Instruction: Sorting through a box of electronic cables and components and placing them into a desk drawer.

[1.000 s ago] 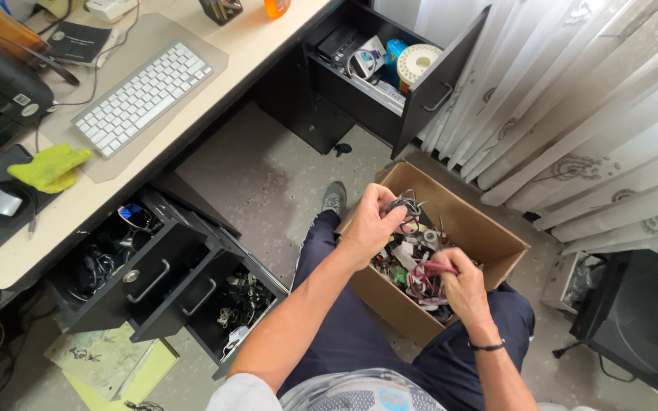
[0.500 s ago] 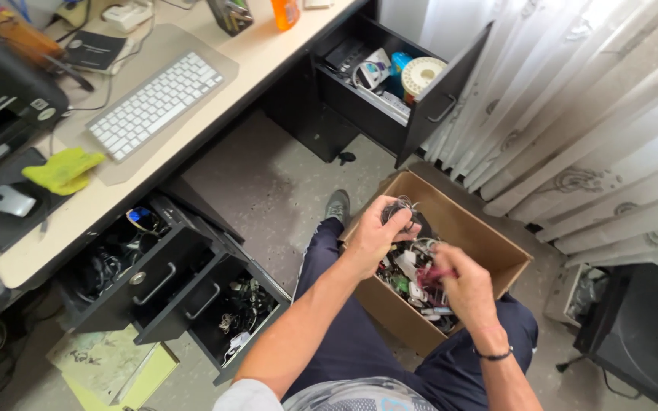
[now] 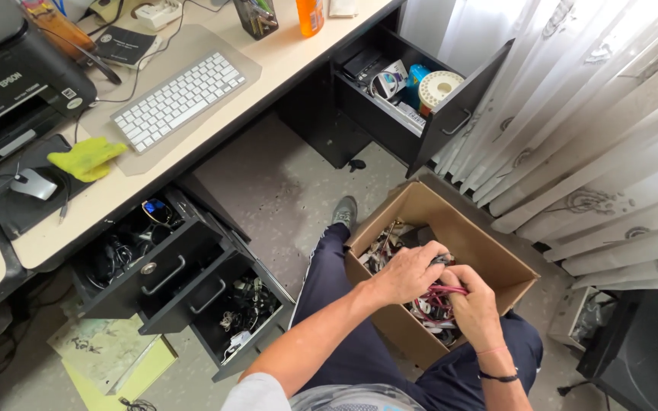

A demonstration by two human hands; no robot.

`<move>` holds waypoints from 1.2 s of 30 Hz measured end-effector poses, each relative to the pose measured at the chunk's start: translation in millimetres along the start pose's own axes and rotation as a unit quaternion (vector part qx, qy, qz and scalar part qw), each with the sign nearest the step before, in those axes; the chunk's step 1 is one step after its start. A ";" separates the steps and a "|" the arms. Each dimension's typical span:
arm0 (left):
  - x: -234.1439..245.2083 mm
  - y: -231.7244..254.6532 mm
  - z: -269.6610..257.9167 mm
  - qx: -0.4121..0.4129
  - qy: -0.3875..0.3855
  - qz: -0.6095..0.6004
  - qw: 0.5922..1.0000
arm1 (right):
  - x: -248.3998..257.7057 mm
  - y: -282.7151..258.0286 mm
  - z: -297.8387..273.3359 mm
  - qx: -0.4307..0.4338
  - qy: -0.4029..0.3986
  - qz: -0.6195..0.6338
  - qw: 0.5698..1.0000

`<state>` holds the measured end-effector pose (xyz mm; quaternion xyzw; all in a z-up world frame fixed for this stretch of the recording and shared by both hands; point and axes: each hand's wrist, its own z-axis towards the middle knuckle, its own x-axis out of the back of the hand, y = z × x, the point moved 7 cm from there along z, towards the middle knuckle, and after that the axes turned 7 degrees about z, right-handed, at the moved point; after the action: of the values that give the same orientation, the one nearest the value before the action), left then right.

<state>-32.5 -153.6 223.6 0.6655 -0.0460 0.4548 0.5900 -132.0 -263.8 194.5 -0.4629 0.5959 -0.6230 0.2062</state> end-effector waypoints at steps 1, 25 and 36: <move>-1.8 -1.1 0.0 0.001 -0.051 -0.019 0.999 | 2.1 2.5 1.7 0.013 0.010 0.032 0.999; 13.2 -1.1 -42.4 0.063 -0.148 -0.433 0.887 | 1.8 -11.5 2.0 0.046 -0.095 0.038 0.994; 73.9 -6.4 -15.6 -0.047 0.242 -0.229 0.942 | -25.3 -5.3 -13.4 0.170 -0.113 -0.087 0.975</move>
<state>5.7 -103.7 266.0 0.4993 0.2303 0.4518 0.7025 -129.1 -234.8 193.0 -0.5386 0.4113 -0.6743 0.2934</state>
